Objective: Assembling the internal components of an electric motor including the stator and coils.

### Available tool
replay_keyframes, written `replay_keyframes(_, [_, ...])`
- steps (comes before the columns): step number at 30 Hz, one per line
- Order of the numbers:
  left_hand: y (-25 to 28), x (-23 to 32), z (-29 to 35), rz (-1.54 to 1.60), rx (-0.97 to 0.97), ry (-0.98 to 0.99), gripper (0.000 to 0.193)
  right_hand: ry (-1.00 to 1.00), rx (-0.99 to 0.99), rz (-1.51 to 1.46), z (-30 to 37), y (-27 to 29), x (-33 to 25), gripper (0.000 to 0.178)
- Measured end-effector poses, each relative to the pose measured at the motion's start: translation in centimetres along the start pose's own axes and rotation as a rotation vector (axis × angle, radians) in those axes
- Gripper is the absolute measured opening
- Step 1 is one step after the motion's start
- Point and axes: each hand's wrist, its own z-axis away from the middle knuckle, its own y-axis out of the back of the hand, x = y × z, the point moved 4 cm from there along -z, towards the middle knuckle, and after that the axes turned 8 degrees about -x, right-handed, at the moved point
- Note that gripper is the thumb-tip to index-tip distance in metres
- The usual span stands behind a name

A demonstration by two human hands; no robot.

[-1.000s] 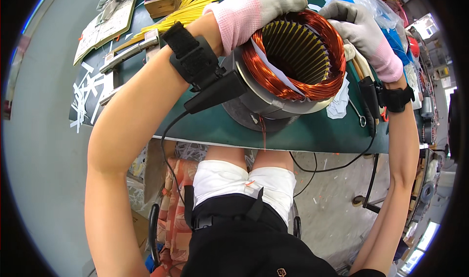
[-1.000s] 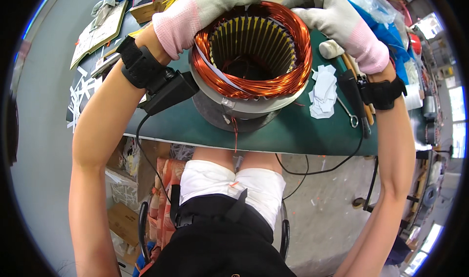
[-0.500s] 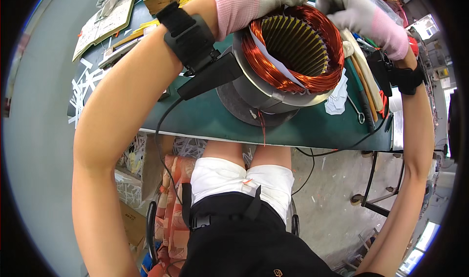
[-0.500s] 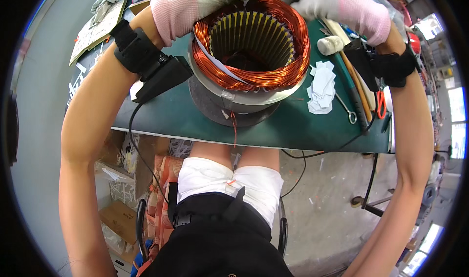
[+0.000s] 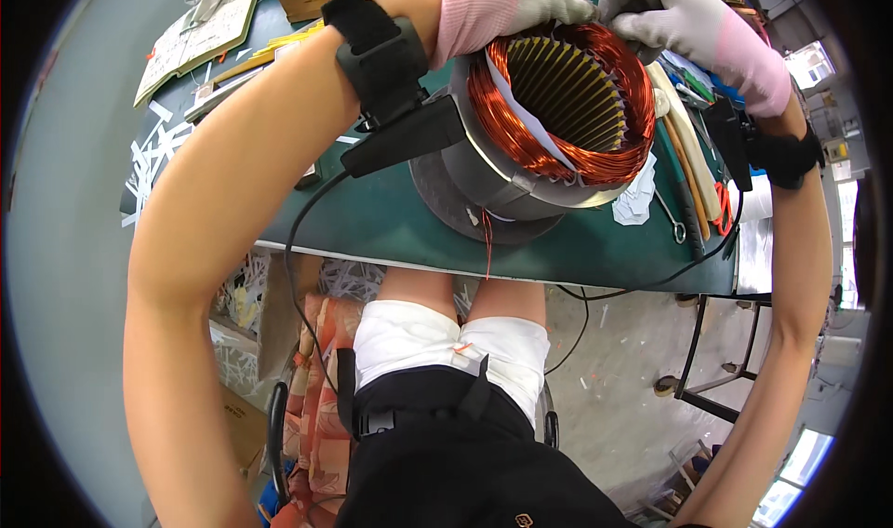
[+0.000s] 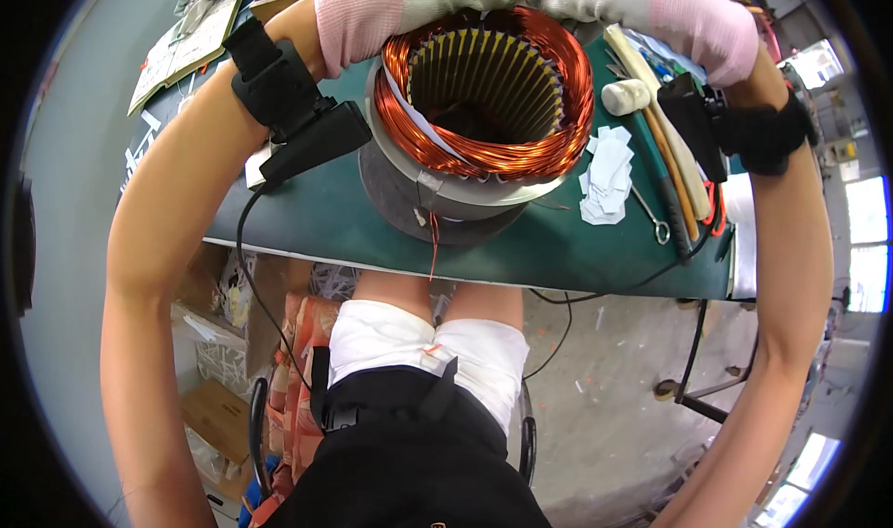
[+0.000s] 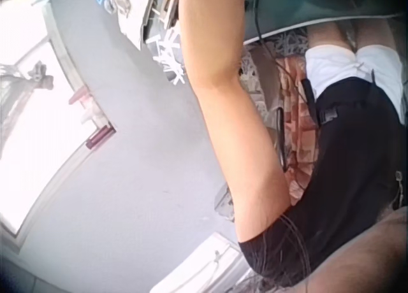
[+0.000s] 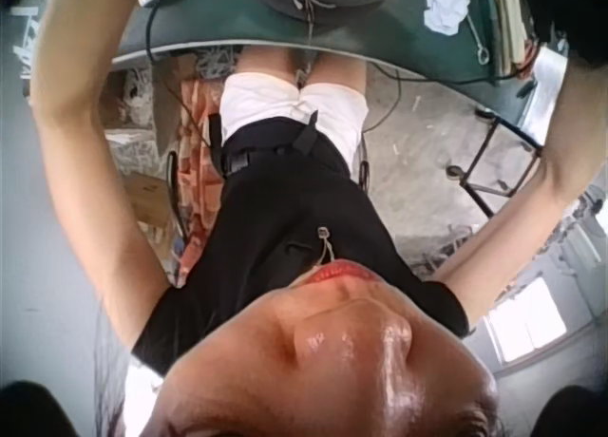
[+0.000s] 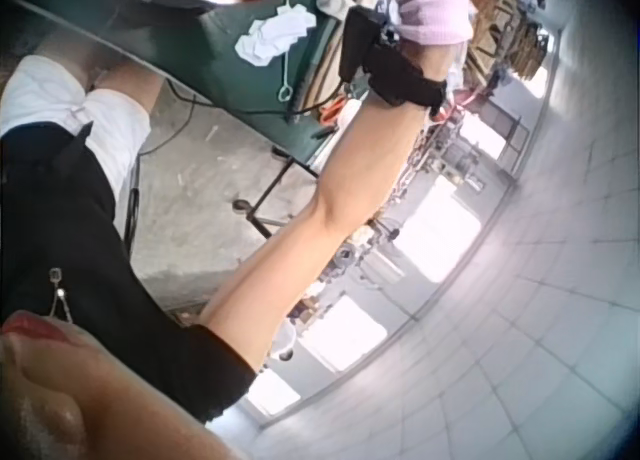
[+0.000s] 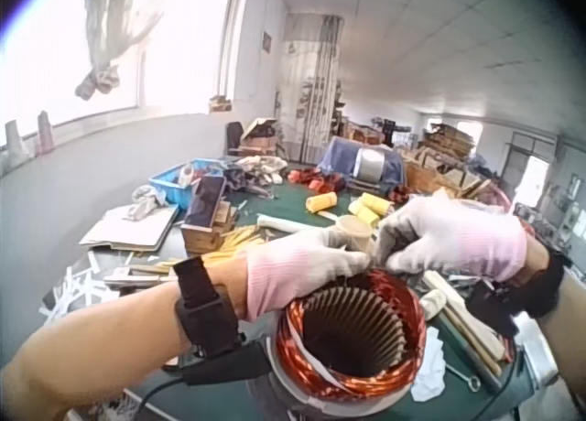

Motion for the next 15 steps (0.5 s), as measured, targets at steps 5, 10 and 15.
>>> replay_keyframes(5, [-0.3,1.0,-0.2,-0.209,-0.068,-0.036,0.026,-0.045,-0.201,-0.282,-1.9,-0.7,5.4,0.016])
replay_keyframes(10, [-0.6,0.1,0.2,-0.057,0.083,-0.068,0.029,0.148,-0.201,-0.641,-1.1,-3.0,7.2,0.017])
replay_keyframes(15, [0.9,0.9,5.5,0.531,0.140,-0.236,0.057,0.228,0.533,-0.141,2.3,-4.2,2.0,0.021])
